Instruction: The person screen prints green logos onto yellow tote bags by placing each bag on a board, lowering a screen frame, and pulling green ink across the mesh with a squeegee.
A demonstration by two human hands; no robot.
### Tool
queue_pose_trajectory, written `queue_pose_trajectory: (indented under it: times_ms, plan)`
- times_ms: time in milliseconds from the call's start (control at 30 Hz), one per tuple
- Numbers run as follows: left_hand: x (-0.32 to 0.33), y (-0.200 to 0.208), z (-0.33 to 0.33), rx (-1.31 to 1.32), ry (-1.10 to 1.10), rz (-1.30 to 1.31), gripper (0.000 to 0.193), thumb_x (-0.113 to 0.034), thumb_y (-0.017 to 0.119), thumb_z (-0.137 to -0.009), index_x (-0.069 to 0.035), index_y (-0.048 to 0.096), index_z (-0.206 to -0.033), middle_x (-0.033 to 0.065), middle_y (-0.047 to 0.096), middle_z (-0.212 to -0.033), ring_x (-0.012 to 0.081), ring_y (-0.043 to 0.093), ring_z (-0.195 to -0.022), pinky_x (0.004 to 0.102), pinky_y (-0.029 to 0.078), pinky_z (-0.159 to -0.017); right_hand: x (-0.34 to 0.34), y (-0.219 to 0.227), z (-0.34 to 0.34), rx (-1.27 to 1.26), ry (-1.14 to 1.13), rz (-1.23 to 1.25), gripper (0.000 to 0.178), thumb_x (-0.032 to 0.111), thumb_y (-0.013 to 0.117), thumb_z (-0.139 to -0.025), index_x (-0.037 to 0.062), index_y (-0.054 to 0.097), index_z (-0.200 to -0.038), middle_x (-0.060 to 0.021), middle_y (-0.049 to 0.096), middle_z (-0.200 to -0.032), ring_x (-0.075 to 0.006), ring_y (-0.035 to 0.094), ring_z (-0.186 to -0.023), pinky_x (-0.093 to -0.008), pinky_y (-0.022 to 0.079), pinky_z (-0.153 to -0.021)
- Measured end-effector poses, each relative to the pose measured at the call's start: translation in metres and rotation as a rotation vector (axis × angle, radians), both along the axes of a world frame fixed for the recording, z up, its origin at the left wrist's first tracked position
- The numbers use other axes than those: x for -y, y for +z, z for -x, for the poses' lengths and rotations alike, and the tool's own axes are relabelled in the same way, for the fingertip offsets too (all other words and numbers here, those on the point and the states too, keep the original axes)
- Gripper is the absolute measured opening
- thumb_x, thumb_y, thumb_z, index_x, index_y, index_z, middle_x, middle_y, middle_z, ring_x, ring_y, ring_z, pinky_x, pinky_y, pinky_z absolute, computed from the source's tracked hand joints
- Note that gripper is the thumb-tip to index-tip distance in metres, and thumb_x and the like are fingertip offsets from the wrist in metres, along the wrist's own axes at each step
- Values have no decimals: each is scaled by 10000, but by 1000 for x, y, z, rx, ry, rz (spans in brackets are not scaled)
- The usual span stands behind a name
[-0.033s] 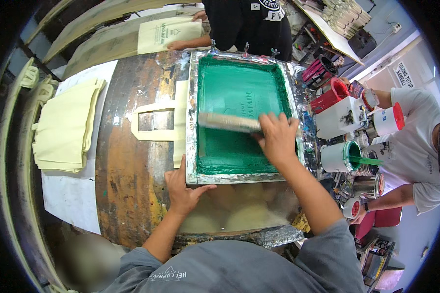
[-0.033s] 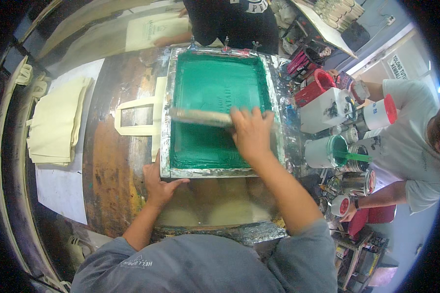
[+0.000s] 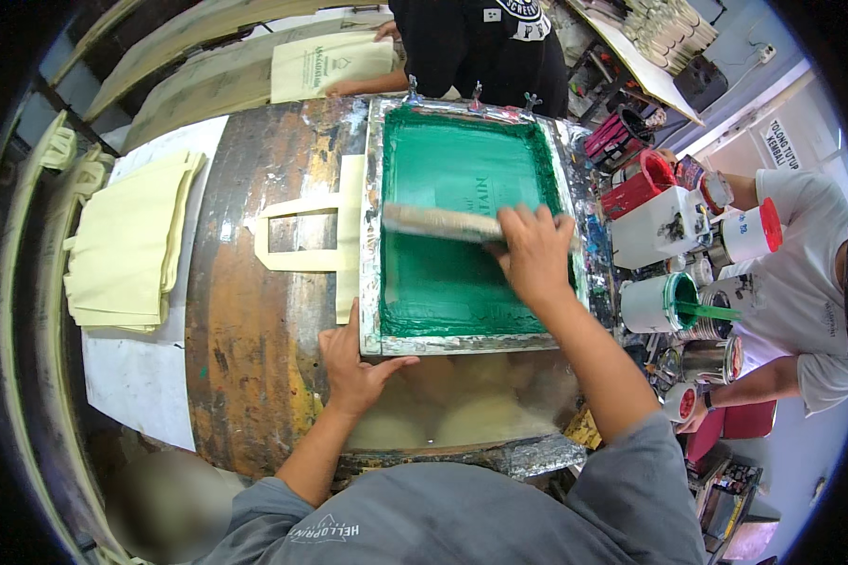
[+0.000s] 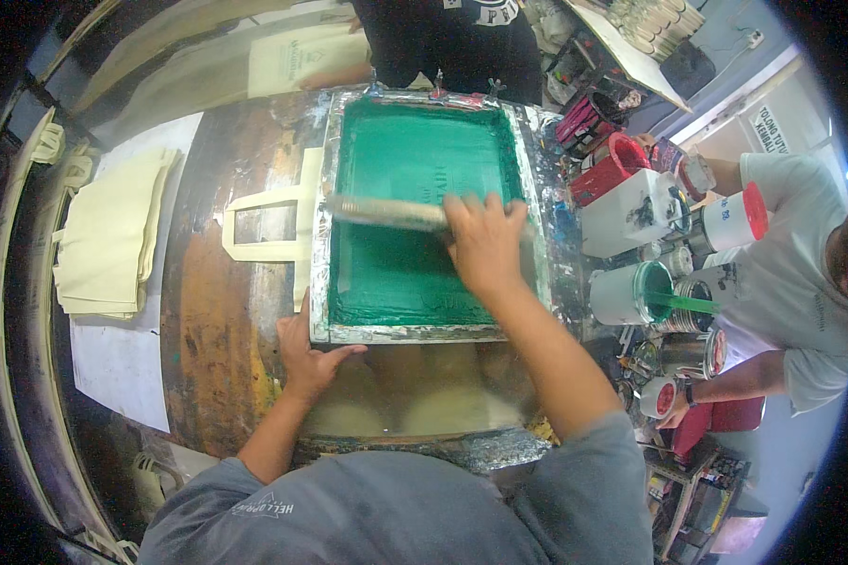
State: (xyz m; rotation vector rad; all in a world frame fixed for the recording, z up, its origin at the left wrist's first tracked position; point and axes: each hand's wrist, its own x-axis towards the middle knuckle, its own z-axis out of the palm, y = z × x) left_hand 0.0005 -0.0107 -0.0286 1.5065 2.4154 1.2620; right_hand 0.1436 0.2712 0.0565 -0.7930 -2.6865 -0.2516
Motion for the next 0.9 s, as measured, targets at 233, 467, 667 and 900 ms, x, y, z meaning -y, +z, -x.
queue_pose_trajectory:
  times_ms: [233,467,667,900]
  plan:
    - [-5,4,2,-30,20,-11,1223,-638,921,-655,44,479,-1569,57,750,-1029,244,650,-906,400,382,-927,-103,-15,82,-49,-94,-95,550,297,923,-749,174,605,-1181,-16,687,-1111,-281,646,-1116,-552,406,-930]
    - [-1,59,23,-176,164,303,1176,-741,897,-610,-84,591,-1536,110,560,-1033,300,542,-1021,428,397,-930,-168,22,94,11,-3,27,567,295,925,-751,208,602,-1208,3,693,-1147,-298,675,-1120,-594,449,-863]
    - [-217,103,114,-510,-154,-225,1045,-737,833,-730,-36,623,-1476,220,596,-1271,405,548,-1219,513,439,-1057,-186,-3,115,41,11,-45,627,260,920,-763,171,591,-1290,-31,692,-1196,-298,669,-1164,-578,516,-920]
    - [-350,59,167,-705,-68,-39,696,-731,690,-891,-38,651,-943,169,694,-938,380,688,-886,516,550,-798,-212,-13,96,2,77,-41,601,320,931,-755,129,585,-1209,-99,724,-1133,-354,706,-1109,-514,540,-842]
